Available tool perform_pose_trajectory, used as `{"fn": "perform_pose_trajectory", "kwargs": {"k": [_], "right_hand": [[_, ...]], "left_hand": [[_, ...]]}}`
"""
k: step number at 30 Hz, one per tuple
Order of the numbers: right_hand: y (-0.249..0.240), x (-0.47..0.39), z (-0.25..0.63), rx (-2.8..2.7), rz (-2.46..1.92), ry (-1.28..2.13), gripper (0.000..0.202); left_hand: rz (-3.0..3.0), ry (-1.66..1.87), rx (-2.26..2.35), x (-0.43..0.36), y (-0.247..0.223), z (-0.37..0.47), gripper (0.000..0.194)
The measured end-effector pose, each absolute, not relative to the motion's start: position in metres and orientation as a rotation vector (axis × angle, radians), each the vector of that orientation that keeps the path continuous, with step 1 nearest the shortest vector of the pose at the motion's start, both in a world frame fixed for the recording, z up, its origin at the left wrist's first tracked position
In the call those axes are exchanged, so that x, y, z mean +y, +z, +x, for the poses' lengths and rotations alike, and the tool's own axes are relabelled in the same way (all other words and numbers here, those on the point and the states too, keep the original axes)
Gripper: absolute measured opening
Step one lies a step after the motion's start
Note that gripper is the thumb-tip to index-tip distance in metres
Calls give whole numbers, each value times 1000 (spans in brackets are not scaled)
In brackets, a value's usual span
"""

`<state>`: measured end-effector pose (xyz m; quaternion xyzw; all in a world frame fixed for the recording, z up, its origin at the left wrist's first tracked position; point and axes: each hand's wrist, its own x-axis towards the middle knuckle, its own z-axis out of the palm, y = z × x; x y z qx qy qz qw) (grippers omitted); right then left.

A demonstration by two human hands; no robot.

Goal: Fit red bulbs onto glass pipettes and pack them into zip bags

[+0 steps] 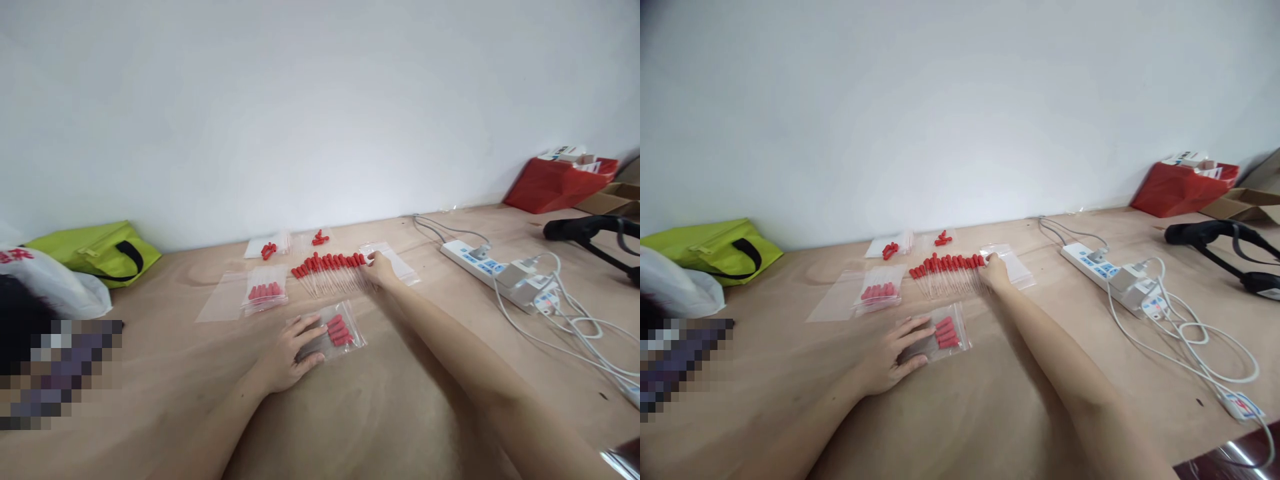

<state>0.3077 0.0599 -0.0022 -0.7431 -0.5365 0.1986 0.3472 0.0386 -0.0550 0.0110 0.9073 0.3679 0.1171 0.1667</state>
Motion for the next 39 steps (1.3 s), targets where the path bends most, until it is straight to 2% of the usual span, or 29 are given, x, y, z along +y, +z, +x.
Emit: {"fn": "perform_pose_trajectory", "kwargs": {"k": [7, 10, 13, 16, 20, 39], "right_hand": [[6, 65, 301, -1365, -1904, 572, 40], [10, 52, 303, -1363, -1833, 595, 47], [5, 25, 300, -1289, -1630, 767, 54], [-7, -5, 293, -1144, -1344, 968, 59], [-17, -28, 282, -1060, -1175, 974, 57], [-20, -35, 259, -879, -1047, 1120, 45]], "left_hand": [[2554, 370, 1036, -56, 13, 40, 34], [2548, 385, 1038, -56, 14, 40, 40], [2551, 373, 1044, -55, 13, 41, 47], [2576, 350, 1026, -54, 12, 41, 46], [2596, 357, 1018, -55, 12, 40, 40], [2579, 393, 1040, -57, 14, 41, 51]]}}
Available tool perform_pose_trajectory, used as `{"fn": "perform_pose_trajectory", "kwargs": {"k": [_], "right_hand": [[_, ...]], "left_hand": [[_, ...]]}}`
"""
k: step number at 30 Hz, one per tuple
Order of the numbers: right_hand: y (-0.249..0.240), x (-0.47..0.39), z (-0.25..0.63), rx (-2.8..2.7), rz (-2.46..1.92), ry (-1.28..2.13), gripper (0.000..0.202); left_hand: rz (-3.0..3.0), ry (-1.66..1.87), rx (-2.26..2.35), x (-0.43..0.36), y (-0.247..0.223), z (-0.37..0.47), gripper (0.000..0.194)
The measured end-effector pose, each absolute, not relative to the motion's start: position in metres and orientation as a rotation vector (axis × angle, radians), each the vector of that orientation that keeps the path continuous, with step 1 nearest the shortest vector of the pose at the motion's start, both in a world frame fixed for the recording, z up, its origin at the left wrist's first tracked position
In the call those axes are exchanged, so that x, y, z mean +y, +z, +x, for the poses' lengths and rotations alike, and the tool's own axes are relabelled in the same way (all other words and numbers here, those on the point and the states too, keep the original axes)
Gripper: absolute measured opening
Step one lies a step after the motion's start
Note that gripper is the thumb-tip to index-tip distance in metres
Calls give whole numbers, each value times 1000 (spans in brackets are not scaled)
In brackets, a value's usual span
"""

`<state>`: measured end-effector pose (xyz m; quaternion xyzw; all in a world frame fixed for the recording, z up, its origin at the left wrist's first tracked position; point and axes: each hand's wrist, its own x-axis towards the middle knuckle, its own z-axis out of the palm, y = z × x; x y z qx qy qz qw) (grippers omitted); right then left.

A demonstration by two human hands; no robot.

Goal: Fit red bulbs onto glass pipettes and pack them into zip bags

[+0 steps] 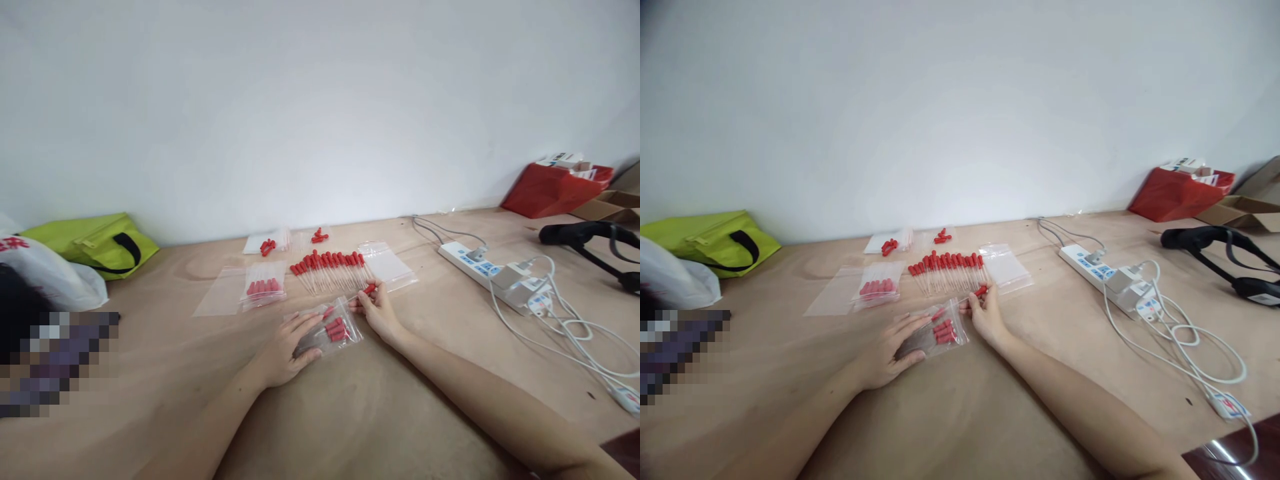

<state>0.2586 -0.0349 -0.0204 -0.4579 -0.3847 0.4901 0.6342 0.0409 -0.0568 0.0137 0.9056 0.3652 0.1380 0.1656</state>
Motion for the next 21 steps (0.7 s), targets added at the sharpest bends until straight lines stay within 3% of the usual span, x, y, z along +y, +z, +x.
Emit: {"fn": "perform_pose_trajectory", "kwargs": {"k": [9, 21], "right_hand": [[-17, -37, 265, -950, -1073, 1027, 41], [-18, -46, 258, -1141, -1171, 1329, 34]], "left_hand": [[2588, 377, 1030, -56, 13, 41, 43], [2564, 417, 1037, -57, 11, 41, 49]]}}
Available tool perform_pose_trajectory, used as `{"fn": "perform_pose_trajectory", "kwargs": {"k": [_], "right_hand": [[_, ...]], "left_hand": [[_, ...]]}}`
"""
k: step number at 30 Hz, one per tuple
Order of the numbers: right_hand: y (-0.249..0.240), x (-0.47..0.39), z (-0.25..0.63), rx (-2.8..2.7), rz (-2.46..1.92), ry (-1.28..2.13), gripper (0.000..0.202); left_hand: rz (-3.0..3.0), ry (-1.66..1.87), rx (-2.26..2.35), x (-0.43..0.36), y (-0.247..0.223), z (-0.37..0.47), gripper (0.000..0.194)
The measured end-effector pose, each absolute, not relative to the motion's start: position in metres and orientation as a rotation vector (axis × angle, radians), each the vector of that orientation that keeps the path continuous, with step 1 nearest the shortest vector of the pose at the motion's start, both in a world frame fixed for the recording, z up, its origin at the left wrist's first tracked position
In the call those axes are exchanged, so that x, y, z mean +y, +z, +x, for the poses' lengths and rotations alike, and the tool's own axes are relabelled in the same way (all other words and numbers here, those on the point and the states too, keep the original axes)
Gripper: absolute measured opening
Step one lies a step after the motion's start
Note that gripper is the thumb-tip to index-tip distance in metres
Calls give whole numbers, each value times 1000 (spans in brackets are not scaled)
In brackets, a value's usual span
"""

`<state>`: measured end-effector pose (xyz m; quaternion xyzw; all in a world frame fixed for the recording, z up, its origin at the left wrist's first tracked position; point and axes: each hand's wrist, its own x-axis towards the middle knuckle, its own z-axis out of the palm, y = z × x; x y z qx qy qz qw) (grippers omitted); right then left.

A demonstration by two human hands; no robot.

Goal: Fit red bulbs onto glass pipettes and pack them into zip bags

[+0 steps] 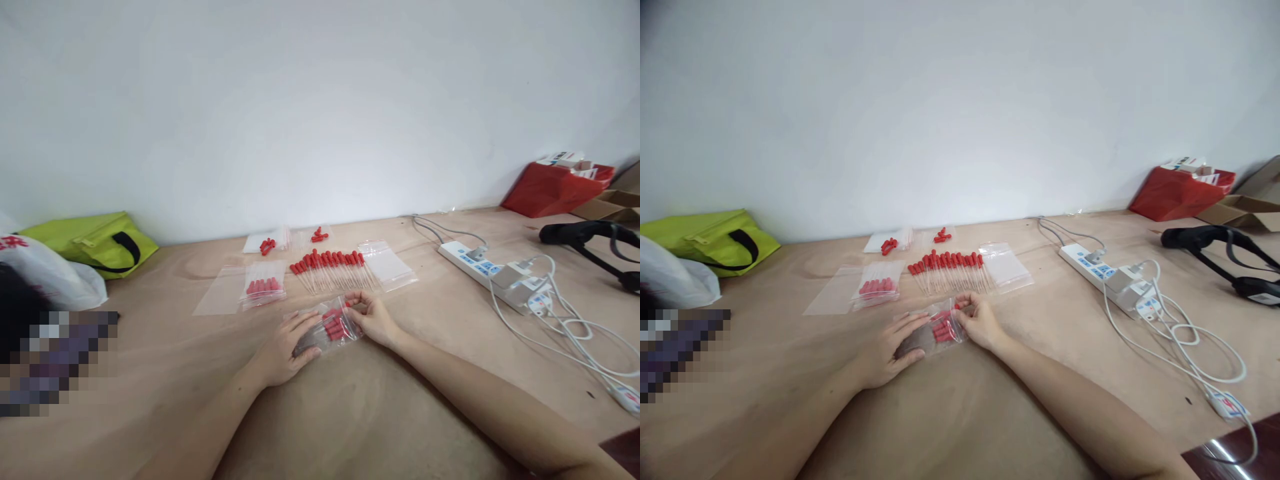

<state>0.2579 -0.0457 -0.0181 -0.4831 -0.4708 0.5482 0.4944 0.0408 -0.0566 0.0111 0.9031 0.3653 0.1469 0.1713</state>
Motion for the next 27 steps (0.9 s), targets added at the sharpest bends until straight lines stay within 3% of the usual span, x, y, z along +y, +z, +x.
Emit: {"fn": "perform_pose_trajectory", "kwargs": {"k": [12, 18, 23, 27], "right_hand": [[-27, -38, 255, -1360, -1255, 1116, 17], [-20, -38, 258, -1347, -1221, 1184, 37], [-16, -34, 262, -1229, -1284, 1150, 34], [-13, -28, 267, -1358, -1316, 1328, 36]], "left_hand": [[2583, 463, 1030, -57, 10, 41, 52], [2598, 411, 1018, -56, 11, 40, 48], [2593, 424, 995, -56, 11, 40, 50], [2577, 392, 922, -56, 11, 38, 51]]}}
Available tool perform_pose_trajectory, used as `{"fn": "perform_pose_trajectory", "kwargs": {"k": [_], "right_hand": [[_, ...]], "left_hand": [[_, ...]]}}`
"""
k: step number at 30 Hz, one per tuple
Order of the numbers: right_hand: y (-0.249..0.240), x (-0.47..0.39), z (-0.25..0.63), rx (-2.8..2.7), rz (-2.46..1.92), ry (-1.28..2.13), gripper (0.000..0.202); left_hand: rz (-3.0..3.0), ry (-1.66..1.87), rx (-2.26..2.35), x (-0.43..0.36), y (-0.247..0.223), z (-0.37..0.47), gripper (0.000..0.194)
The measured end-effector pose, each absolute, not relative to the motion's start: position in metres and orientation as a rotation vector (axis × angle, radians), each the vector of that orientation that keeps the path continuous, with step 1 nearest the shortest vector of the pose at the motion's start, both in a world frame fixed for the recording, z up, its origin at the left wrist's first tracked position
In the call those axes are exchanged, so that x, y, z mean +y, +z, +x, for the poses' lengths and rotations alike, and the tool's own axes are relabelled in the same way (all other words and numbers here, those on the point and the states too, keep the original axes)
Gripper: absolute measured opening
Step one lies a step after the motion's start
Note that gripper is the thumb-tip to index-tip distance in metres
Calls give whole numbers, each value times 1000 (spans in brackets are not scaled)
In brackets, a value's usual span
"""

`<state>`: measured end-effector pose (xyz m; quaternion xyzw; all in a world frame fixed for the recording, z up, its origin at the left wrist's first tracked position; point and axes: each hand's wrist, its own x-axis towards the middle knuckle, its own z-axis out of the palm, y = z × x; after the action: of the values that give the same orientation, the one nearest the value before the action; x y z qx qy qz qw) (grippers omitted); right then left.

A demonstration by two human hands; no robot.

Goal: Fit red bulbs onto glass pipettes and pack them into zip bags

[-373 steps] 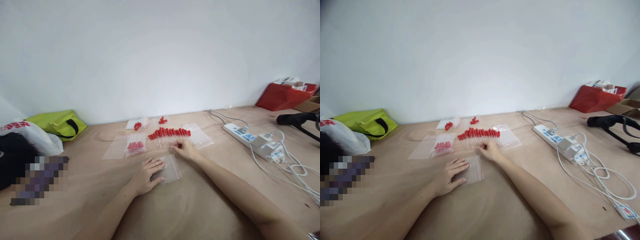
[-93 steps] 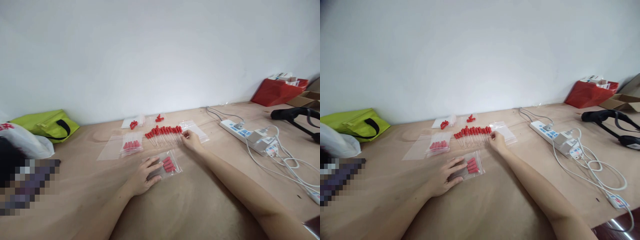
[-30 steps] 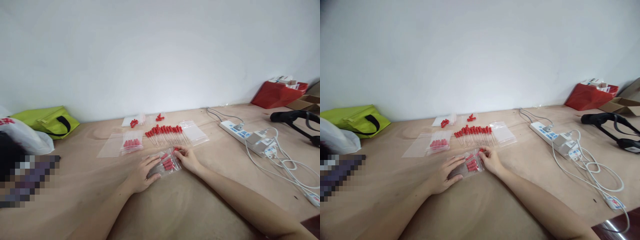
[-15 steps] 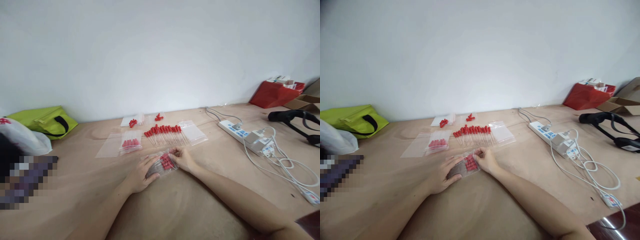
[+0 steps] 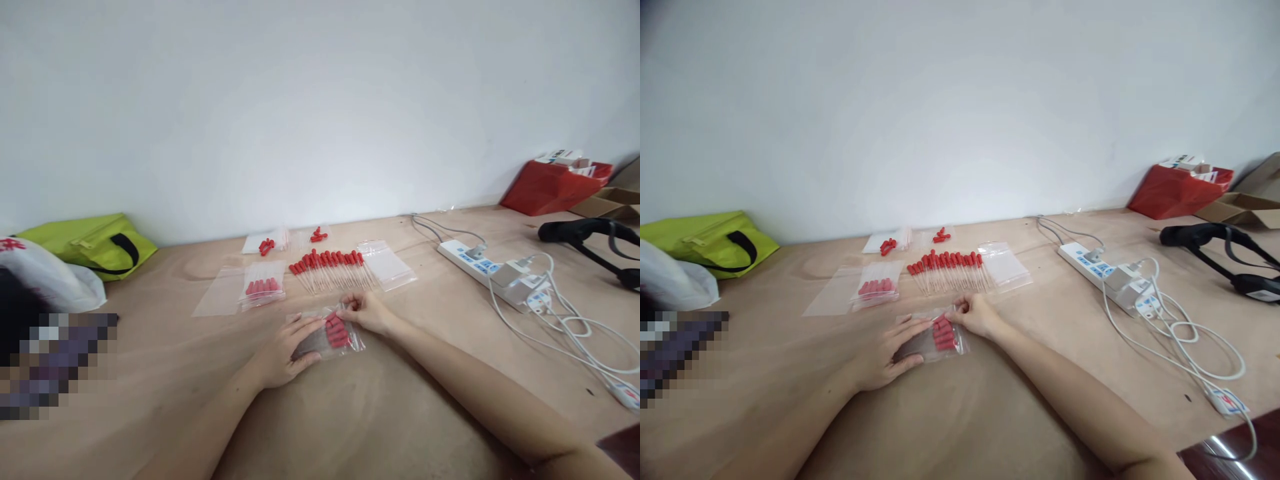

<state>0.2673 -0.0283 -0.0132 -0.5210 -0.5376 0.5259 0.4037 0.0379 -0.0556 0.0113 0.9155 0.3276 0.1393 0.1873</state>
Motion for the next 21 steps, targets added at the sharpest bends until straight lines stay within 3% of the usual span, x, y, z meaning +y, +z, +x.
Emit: {"fn": "perform_pose_trajectory", "kwargs": {"k": [5, 9, 16, 21], "right_hand": [[-10, -24, 279, -1451, -1323, 1501, 32], [-4, -28, 281, -1499, -1248, 1545, 32], [6, -41, 267, -940, -901, 1821, 38], [4, -44, 262, -792, -815, 1818, 36]], "left_hand": [[2551, 443, 934, -54, 10, 37, 51], [2492, 704, 1161, -50, 5, 36, 41], [2000, 1109, 1531, -45, -6, 38, 24], [1202, 1036, 1485, -56, 13, 54, 41]]}}
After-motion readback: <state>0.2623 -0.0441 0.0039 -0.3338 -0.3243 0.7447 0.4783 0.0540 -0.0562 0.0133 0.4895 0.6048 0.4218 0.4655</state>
